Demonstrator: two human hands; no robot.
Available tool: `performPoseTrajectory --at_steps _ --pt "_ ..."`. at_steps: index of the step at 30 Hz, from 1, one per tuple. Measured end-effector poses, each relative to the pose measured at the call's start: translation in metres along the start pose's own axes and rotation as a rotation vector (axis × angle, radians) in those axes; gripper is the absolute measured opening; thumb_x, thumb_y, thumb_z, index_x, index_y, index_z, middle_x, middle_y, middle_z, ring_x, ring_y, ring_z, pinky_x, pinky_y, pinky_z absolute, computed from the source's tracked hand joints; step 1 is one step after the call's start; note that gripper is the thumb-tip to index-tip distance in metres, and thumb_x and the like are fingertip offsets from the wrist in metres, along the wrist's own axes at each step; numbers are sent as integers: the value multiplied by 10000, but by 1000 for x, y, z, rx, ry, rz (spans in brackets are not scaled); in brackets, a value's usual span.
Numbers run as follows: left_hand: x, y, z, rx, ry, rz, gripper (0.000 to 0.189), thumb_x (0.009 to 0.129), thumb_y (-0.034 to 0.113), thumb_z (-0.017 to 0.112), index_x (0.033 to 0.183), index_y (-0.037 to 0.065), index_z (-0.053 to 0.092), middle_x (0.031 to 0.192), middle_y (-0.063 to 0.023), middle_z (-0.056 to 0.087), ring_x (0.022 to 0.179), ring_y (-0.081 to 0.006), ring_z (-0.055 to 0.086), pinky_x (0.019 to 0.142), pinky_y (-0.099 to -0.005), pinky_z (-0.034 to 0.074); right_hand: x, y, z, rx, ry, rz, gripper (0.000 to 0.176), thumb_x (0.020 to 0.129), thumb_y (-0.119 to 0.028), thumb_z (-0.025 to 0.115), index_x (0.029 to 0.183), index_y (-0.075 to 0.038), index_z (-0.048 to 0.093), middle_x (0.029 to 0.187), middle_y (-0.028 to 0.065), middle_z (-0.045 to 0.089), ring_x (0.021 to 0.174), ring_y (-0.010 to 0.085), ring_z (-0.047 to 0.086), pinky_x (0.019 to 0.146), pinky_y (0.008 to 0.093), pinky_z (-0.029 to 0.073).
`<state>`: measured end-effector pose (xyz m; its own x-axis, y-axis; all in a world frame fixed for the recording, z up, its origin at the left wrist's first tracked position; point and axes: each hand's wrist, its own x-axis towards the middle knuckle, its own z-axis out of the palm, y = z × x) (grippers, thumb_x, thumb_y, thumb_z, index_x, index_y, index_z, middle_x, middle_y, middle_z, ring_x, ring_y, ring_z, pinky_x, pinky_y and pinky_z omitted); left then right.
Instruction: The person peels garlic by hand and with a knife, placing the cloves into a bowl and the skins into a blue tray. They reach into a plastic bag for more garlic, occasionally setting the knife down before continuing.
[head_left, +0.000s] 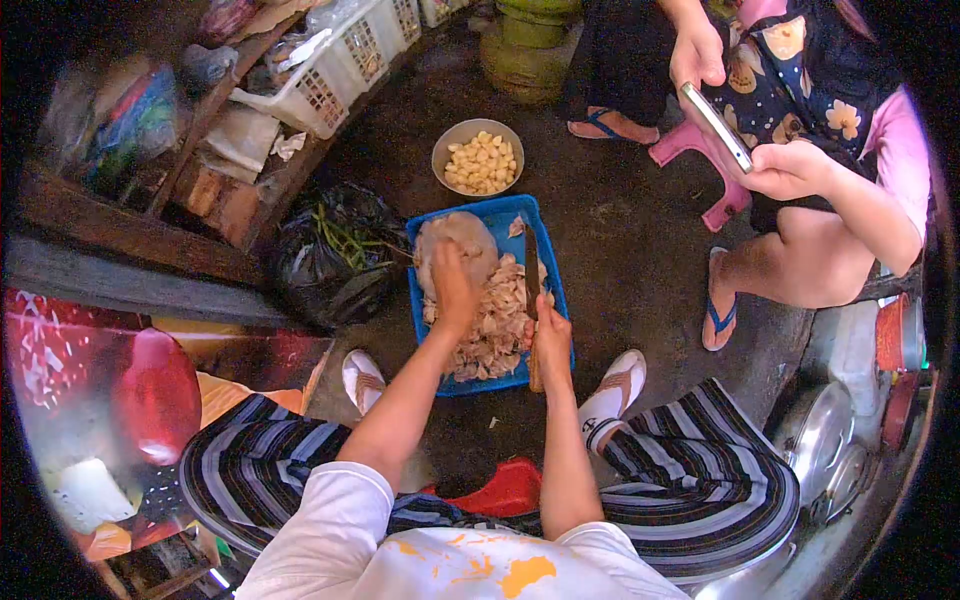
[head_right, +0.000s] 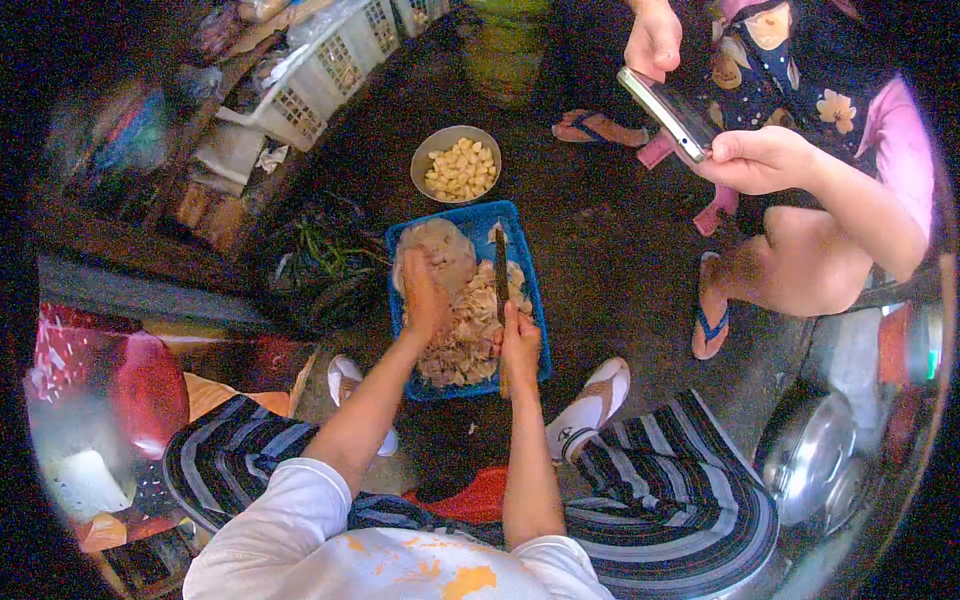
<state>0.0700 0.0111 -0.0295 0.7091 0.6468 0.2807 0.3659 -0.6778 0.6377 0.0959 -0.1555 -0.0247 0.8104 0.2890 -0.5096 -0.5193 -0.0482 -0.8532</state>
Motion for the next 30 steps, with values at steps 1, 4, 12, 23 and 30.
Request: performPoseTrajectory --at_steps 1,4,12,23,30 --pt "4 -26 23 0 176 -3 423 694 -38 543 1110 -6 469 1108 -234 505 985 -363 523 862 -451 424 -1 -2 1 2 -1 13 390 909 -420 481 724 -82 534 507 -15 448 431 75 419 419 226 337" --pt "27 -51 29 -515 -62 -537 399 686 -25 588 1071 -4 486 1057 -240 527 852 -321 588 732 -428 477 1 4 0 -2 12 -1 396 903 -430 490 814 -54 580 518 -20 447 425 66 429 397 223 352" --pt "33 -83 72 136 -375 174 158 714 43 604 868 10 584 849 -160 605 796 -320 609 684 -386 492 3 8 2 -26 32 6 374 901 -409 503 842 -52 599 502 -28 447 417 59 425 384 222 334" --pt "12 -67 38 -228 -166 -119 216 787 32 507 998 17 548 875 -183 613 833 -343 598 701 -423 479 7 11 -2 -530 159 -510 303 841 -317 584 832 -24 662 580 91 590 500 171 560 503 315 428" --pt "6 -7 -37 -1315 -260 -823 55 867 15 508 890 -10 550 887 -107 591 915 -271 603 831 -392 525 -11 -12 3 -745 250 -555 336 793 -322 621 906 -6 640 750 170 645 686 313 630 605 386 456"
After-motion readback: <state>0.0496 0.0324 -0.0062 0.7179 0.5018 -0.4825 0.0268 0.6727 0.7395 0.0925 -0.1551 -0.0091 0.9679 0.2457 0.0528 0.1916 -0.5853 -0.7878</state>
